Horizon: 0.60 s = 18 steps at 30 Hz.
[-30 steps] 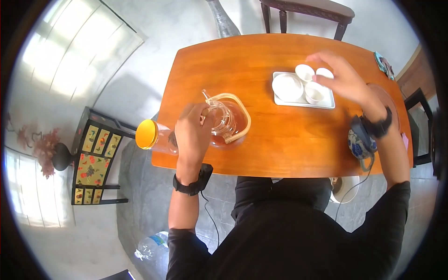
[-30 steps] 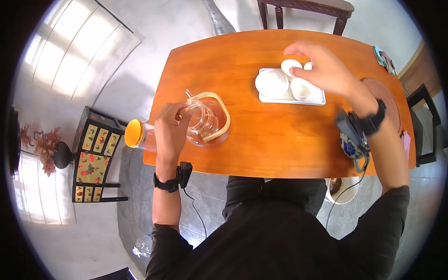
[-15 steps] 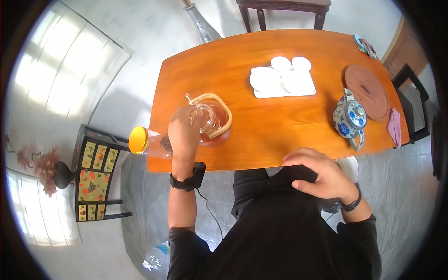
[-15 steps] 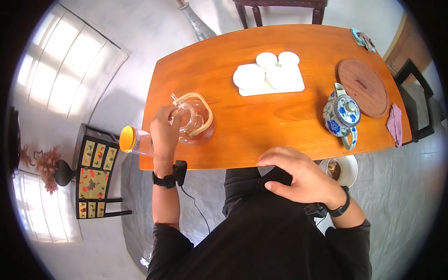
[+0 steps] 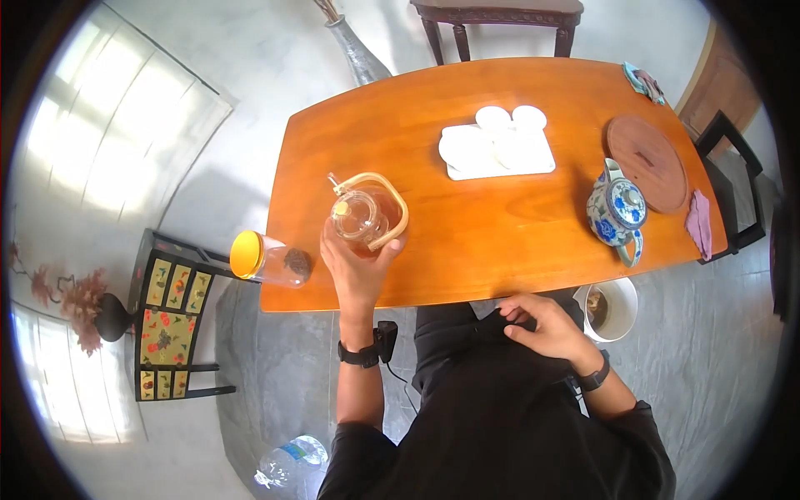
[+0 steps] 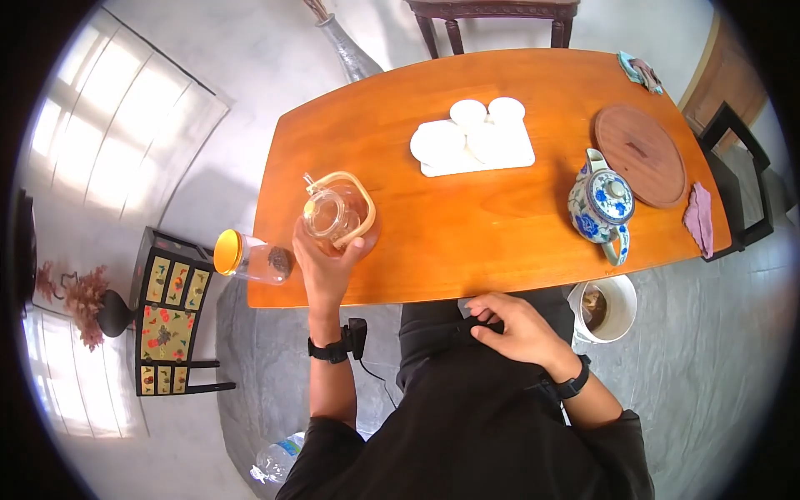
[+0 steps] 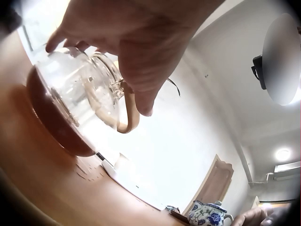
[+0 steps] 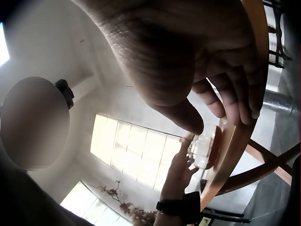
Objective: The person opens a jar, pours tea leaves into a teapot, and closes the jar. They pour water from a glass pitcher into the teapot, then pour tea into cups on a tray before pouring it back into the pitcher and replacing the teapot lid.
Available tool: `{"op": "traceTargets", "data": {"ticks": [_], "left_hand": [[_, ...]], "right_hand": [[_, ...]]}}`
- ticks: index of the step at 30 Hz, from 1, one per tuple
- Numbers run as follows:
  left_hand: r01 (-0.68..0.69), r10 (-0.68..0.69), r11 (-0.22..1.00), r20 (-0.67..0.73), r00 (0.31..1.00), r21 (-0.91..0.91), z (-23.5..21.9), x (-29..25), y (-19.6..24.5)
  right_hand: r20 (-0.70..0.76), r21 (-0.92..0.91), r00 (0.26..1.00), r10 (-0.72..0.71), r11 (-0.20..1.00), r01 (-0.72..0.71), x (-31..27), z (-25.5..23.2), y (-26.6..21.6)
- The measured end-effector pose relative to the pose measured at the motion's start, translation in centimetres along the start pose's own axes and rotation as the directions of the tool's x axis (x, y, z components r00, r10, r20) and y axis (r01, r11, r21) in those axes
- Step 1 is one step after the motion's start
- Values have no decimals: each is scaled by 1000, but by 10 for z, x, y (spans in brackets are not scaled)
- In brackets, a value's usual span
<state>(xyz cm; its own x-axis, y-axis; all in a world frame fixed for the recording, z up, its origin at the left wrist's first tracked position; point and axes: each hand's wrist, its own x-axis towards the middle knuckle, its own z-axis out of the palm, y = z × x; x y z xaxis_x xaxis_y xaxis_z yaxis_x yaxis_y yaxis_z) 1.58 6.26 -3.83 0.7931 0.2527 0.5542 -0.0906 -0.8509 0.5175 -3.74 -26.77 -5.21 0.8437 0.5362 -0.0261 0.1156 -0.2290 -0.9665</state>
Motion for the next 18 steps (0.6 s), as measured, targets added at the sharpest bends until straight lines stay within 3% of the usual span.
{"op": "traceTargets", "data": {"ticks": [8, 12, 14, 16, 17, 18], "left_hand": [[43, -32, 995, 114, 993, -91, -7, 21, -13], [-19, 68, 976, 219, 973, -217, -5, 42, -34], [-15, 83, 966, 256, 963, -259, -3, 51, -44], [57, 91, 905, 323, 942, -422, -1, 58, -53], [-19, 120, 946, 295, 948, -322, 0, 57, -59], [-23, 135, 939, 309, 941, -343, 1, 56, -64]], "right_hand": [[145, -16, 989, -35, 999, 37, 21, 19, 3], [170, -8, 985, -30, 999, 32, 25, 22, 9], [196, -36, 980, -34, 998, 42, 26, 21, 11], [188, -46, 982, -29, 998, 38, 26, 18, 8], [178, -58, 984, -29, 998, 40, 26, 15, 6], [154, -63, 988, -13, 998, 23, 26, 11, 6]]}}
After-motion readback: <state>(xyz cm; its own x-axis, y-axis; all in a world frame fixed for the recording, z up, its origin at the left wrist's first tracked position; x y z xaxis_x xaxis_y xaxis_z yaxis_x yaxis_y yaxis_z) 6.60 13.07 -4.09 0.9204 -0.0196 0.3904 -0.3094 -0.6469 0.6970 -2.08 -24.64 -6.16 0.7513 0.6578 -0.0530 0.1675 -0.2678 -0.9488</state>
